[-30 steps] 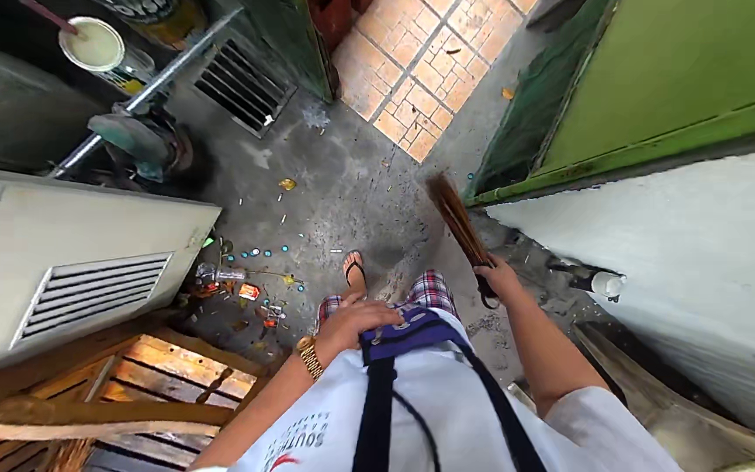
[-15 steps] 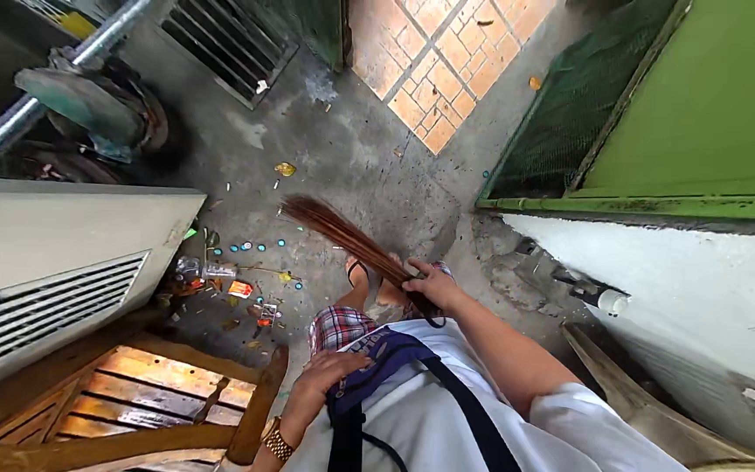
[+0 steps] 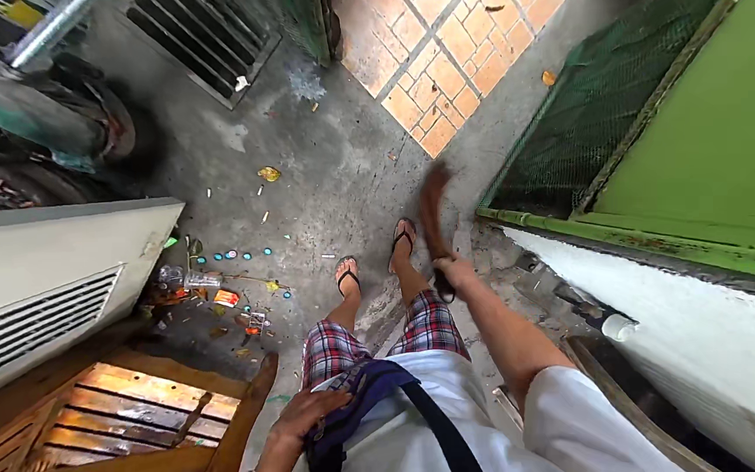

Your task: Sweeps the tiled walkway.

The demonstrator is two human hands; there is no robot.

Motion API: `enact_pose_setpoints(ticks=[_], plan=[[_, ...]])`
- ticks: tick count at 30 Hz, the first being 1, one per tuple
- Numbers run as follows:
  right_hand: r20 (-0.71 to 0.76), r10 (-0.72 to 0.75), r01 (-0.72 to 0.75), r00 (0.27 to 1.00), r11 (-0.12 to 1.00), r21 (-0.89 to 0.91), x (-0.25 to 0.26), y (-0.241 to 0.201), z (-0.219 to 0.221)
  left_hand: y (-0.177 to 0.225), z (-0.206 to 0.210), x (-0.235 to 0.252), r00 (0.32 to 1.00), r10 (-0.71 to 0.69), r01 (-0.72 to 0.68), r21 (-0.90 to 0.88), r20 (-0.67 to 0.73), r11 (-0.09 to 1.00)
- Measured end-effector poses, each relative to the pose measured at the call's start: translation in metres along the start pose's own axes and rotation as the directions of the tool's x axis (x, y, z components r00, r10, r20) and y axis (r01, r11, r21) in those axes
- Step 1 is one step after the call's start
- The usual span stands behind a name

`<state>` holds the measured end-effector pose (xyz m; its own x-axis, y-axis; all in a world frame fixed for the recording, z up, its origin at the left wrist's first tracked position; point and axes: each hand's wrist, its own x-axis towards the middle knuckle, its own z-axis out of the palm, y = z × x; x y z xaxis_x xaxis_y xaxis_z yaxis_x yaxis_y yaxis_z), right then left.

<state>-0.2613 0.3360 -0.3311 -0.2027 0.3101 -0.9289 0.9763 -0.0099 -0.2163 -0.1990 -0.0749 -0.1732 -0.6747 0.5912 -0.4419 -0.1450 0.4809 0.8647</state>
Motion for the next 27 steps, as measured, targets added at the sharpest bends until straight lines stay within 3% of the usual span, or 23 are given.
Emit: enact_pose_setpoints(ticks=[4, 8, 10, 13, 16, 18, 20, 22, 24, 27], plan=[[0.216, -0.047, 0.030, 0.975, 0.996, 0.083, -0.074, 0.001, -0.019, 0.031, 0.011, 0.048, 0.996, 0.070, -0.072, 0.045, 0.051, 0.996], [0.127, -0.095, 0.075, 0.987, 0.985, 0.152, -0.095, -0.010, -0.083, 0.051, 0.016, 0.074, 0.993, 0.097, -0.103, 0.078, 0.073, 0.992], [0.008, -0.105, 0.101, 0.994, 0.972, 0.214, -0.067, -0.023, -0.117, 0.055, 0.018, 0.080, 0.992, 0.074, -0.082, 0.076, 0.104, 0.994], [-0.191, -0.065, 0.123, 0.979, 0.943, 0.308, 0.017, -0.050, -0.161, 0.071, 0.020, 0.089, 0.987, -0.009, -0.001, 0.066, 0.159, 0.998], [-0.285, -0.008, 0.109, 0.958, 0.933, 0.342, 0.085, -0.083, -0.164, 0.085, 0.025, 0.100, 0.980, -0.060, 0.050, 0.060, 0.190, 0.997], [-0.198, -0.033, 0.068, 0.980, 0.983, 0.169, 0.095, -0.090, -0.132, 0.094, 0.029, 0.107, 0.977, -0.079, 0.067, 0.064, 0.198, 0.996], [0.019, -0.070, 0.071, 0.997, 0.996, -0.060, 0.078, -0.086, -0.086, 0.102, 0.032, 0.117, 0.979, -0.071, 0.056, 0.085, 0.193, 0.995], [0.236, -0.082, 0.124, 0.968, 0.978, -0.169, 0.050, -0.077, -0.064, 0.115, 0.033, 0.129, 0.980, -0.067, 0.047, 0.108, 0.188, 0.993], [0.348, -0.085, 0.114, 0.934, 0.991, -0.065, 0.024, -0.073, -0.074, 0.126, 0.032, 0.145, 0.979, -0.060, 0.038, 0.117, 0.194, 0.992], [0.388, -0.116, 0.075, 0.915, 0.990, 0.118, -0.019, -0.073, -0.115, 0.136, 0.030, 0.166, 0.981, -0.032, 0.006, 0.133, 0.191, 0.991]])
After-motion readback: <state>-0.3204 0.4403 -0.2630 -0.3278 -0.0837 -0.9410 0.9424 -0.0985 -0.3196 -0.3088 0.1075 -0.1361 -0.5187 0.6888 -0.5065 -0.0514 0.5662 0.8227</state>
